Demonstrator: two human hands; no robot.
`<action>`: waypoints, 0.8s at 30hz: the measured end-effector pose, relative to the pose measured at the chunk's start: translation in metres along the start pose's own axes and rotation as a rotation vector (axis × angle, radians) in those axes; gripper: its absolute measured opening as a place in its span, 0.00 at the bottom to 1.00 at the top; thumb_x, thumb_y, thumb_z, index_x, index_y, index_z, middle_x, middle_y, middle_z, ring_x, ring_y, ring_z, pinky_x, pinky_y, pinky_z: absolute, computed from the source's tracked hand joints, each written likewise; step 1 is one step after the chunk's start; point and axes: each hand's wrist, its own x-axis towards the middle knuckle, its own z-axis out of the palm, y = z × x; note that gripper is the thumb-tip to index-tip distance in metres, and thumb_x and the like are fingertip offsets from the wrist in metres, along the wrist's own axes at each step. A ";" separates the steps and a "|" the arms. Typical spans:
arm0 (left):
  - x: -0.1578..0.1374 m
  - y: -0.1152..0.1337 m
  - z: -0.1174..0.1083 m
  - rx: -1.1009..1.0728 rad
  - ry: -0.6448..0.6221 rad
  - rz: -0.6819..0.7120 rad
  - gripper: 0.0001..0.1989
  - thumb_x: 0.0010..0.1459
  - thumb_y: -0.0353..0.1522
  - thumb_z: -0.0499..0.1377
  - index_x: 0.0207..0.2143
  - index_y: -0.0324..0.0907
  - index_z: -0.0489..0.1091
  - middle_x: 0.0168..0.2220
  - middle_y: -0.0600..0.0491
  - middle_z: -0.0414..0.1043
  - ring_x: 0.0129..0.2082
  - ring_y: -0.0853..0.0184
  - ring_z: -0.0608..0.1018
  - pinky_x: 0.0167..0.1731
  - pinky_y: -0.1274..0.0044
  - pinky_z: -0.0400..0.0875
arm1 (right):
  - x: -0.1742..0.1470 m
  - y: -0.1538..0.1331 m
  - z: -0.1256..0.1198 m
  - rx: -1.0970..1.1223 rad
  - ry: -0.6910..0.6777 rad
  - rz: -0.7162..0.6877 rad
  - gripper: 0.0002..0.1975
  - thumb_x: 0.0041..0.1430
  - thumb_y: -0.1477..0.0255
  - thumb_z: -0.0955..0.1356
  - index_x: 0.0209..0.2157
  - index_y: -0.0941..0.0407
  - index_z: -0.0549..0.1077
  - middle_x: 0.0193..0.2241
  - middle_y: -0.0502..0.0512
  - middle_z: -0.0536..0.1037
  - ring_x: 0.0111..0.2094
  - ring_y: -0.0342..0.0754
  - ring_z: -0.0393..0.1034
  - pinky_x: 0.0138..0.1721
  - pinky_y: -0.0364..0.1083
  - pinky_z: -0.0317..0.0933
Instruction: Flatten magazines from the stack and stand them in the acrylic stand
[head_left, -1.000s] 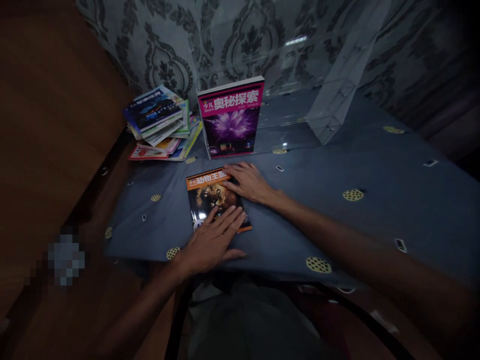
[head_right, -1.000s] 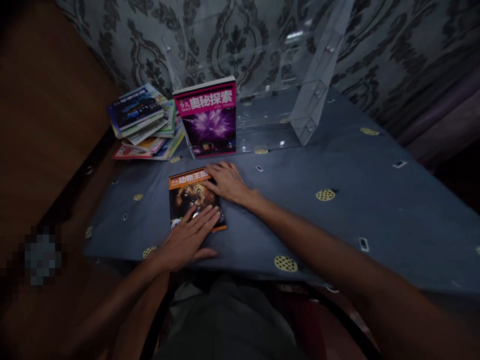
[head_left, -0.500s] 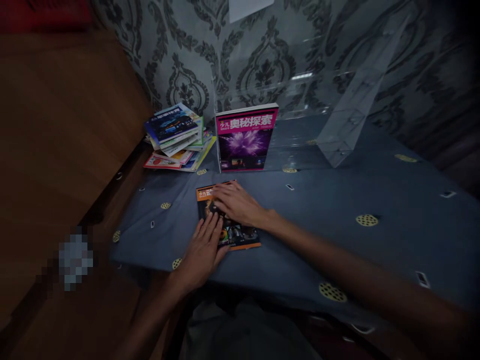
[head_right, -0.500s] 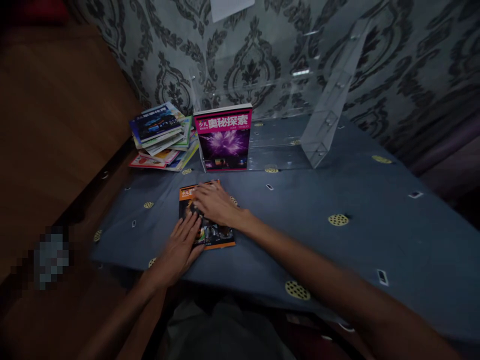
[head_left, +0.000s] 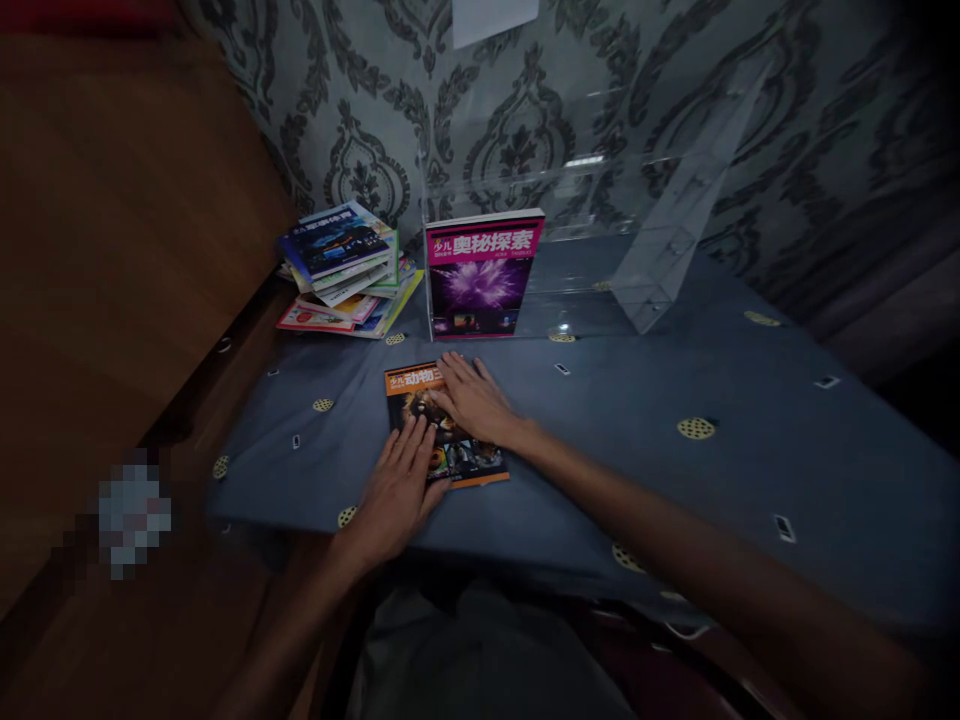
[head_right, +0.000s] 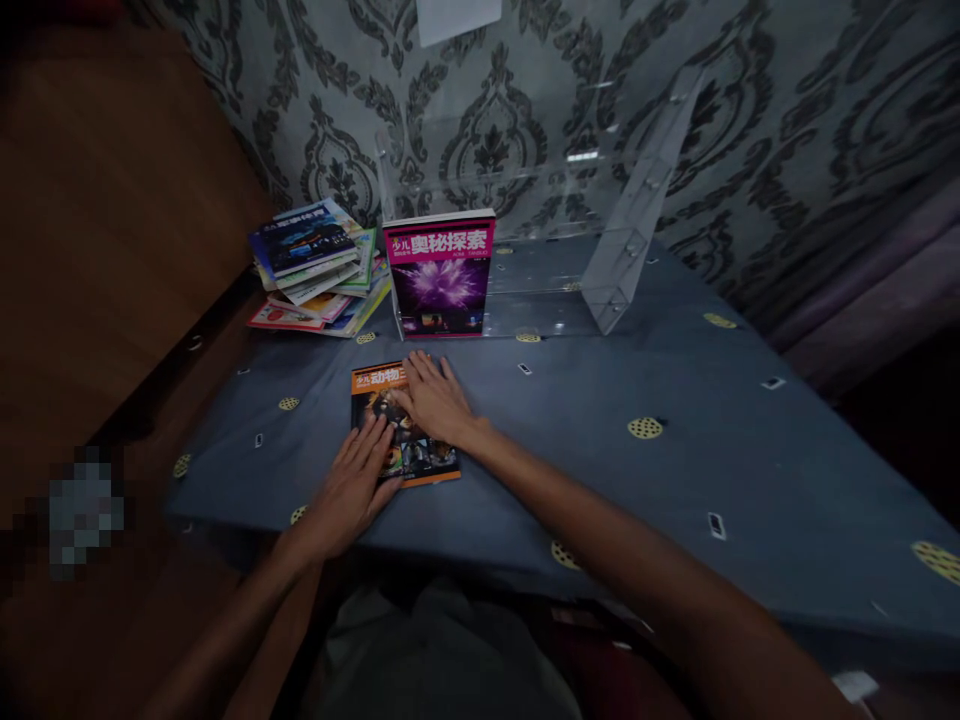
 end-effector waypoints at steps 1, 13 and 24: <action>0.000 0.001 0.000 -0.005 -0.009 -0.008 0.33 0.70 0.42 0.48 0.71 0.38 0.45 0.71 0.36 0.51 0.72 0.55 0.52 0.67 0.55 0.57 | -0.006 0.000 0.001 -0.005 0.014 0.001 0.31 0.72 0.61 0.58 0.67 0.66 0.59 0.69 0.71 0.56 0.71 0.60 0.47 0.69 0.64 0.44; 0.011 -0.017 0.011 -0.159 -0.011 -0.185 0.37 0.67 0.48 0.50 0.70 0.37 0.49 0.72 0.34 0.44 0.73 0.51 0.45 0.68 0.53 0.49 | -0.084 -0.022 -0.001 -0.108 -0.035 -0.024 0.32 0.69 0.60 0.62 0.68 0.63 0.59 0.70 0.73 0.52 0.72 0.66 0.43 0.68 0.65 0.45; 0.050 -0.033 0.047 -0.155 0.231 -0.247 0.32 0.64 0.44 0.53 0.66 0.36 0.58 0.69 0.33 0.54 0.71 0.48 0.56 0.66 0.53 0.55 | -0.092 -0.023 -0.001 -0.073 0.022 -0.045 0.30 0.68 0.66 0.64 0.68 0.59 0.61 0.70 0.68 0.56 0.71 0.64 0.45 0.68 0.64 0.49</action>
